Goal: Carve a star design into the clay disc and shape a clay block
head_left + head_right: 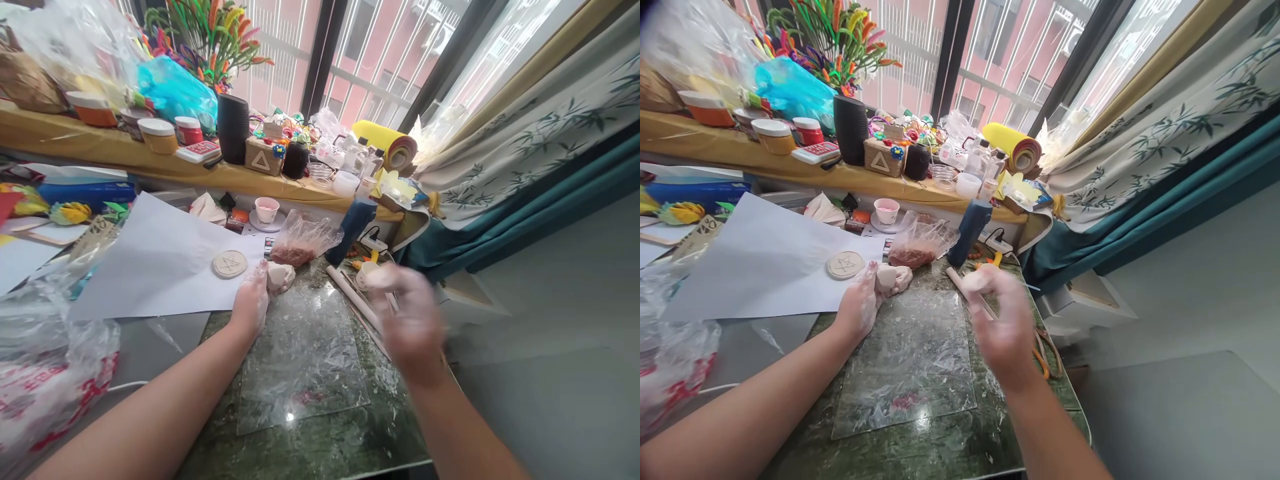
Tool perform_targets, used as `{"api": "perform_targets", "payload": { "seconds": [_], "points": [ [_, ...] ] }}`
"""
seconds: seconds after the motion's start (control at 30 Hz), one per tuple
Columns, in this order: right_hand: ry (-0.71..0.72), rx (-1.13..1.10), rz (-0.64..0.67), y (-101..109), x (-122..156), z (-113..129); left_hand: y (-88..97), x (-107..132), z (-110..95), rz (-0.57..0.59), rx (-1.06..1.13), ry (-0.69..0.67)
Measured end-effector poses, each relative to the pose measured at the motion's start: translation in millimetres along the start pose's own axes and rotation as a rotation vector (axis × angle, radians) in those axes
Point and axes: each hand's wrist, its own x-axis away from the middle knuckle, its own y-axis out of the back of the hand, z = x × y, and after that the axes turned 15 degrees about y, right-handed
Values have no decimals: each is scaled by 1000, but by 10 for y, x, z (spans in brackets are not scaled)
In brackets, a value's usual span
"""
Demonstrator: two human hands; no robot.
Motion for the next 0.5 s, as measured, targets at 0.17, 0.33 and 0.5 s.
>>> {"api": "perform_targets", "payload": {
  "seconds": [0.17, 0.33, 0.5],
  "points": [
    [103, 133, -319, 142, -49, 100, -17, 39, -31, -3, -6, 11],
    [90, 32, 403, -179, 836, 109, 8, 14, -18, -9, 16, 18],
    [-175, 49, 431, -449, 891, 132, 44, -21, 22, 0, -14, 11]
  ]
}}
